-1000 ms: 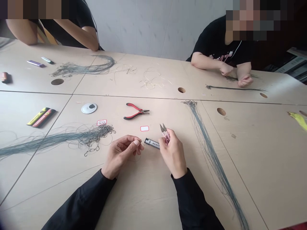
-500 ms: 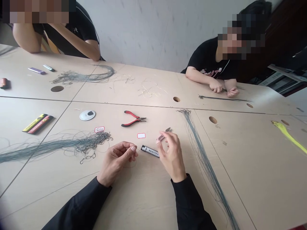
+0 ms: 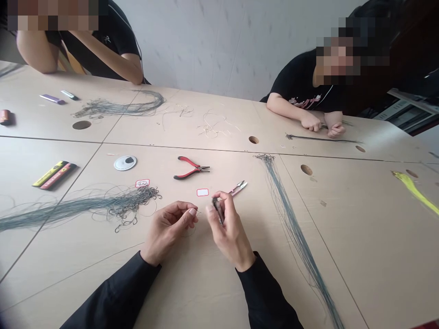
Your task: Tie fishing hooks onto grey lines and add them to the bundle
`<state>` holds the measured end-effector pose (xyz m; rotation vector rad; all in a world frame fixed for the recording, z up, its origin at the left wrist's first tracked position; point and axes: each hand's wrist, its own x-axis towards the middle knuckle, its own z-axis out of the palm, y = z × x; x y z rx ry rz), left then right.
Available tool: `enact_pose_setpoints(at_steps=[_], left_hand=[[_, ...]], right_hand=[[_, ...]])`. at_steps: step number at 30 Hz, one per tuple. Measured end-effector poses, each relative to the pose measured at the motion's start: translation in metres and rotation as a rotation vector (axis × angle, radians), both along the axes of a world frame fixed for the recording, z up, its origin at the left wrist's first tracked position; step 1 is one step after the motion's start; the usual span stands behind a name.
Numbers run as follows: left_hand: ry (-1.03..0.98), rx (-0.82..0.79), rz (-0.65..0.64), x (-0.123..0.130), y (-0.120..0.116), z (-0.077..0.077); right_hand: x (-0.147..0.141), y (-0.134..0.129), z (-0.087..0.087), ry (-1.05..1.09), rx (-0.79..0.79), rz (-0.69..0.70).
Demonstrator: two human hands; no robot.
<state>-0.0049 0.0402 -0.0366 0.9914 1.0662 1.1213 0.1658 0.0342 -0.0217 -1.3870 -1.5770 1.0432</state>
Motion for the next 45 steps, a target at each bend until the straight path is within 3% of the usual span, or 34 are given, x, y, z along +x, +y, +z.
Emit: enact_pose_setpoints(at_steps=[3, 10, 19, 27, 36, 41, 45], left_hand=[[0.035, 0.015, -0.019, 0.001, -0.001, 0.0], [0.09, 0.037, -0.079, 0.001, -0.003, -0.004], [0.058, 0.115, -0.036, 0.0, -0.002, -0.002], [-0.077, 0.071, -0.038, 0.001, 0.0, 0.001], [-0.072, 0.04, -0.06, 0.0, 0.001, -0.003], [-0.001, 0.069, -0.047, 0.0, 0.0, -0.005], [-0.061, 0.06, -0.06, 0.001, 0.0, -0.003]], right_hand=[[-0.006, -0.002, 0.005, 0.09, -0.103, -0.001], [-0.007, -0.001, 0.003, 0.102, -0.179, -0.028], [-0.009, -0.004, -0.001, 0.218, -0.249, -0.005], [-0.016, -0.006, 0.003, 0.163, -0.189, -0.025], [-0.014, -0.004, -0.005, 0.223, -0.205, -0.055], [-0.016, -0.004, -0.003, 0.186, -0.211, -0.051], [-0.017, -0.004, -0.002, 0.173, -0.189, -0.062]])
